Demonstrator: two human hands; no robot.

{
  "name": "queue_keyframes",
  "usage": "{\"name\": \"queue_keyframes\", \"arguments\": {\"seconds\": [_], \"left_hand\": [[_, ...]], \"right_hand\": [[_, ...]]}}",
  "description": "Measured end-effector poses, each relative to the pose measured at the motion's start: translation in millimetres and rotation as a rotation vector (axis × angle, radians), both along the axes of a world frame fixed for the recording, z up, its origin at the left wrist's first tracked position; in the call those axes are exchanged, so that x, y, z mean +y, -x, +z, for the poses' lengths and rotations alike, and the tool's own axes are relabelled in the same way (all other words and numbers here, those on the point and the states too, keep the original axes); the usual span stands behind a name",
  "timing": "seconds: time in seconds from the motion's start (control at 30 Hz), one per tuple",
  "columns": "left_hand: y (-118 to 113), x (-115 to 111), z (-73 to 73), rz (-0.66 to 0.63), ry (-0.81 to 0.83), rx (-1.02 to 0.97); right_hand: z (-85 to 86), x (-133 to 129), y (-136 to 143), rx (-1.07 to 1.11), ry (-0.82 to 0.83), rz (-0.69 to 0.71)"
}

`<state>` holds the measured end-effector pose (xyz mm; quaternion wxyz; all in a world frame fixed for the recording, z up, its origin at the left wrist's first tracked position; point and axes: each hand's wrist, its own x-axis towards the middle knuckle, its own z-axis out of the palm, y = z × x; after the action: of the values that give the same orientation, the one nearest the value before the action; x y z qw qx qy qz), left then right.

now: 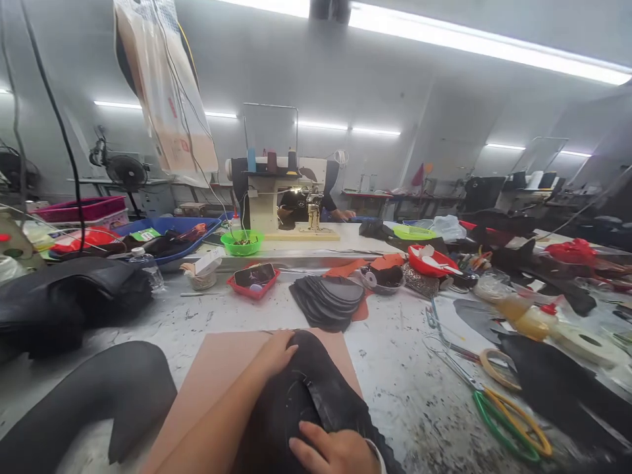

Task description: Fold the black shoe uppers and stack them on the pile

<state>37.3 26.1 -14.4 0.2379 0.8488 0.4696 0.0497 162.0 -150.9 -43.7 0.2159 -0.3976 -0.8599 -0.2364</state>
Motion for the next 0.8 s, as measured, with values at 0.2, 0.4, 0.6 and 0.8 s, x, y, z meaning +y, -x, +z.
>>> {"name": "queue_keyframes", "arguments": {"seconds": [0.2, 0.4, 0.6, 0.8], "left_hand": [[6.8, -8.5, 14.7, 0.023, 0.034, 0.112], [7.4, -21.6, 22.0, 0.014, 0.098, 0.214], [16.8, -57.5, 29.9, 0.003, 0.13, 0.173], [34.7, -74.7, 22.0, 0.009, 0.321, 0.024]], "right_hand": [[22.9, -3.5, 3.8, 0.1, -0.143, -0.023], [29.4, -11.8, 1.1, 0.032, -0.211, -0.024], [22.4, -18.6, 0.2, 0.068, -0.197, -0.019], [29.5, -12.9, 2.7, 0.155, 0.001, 0.106]]}}
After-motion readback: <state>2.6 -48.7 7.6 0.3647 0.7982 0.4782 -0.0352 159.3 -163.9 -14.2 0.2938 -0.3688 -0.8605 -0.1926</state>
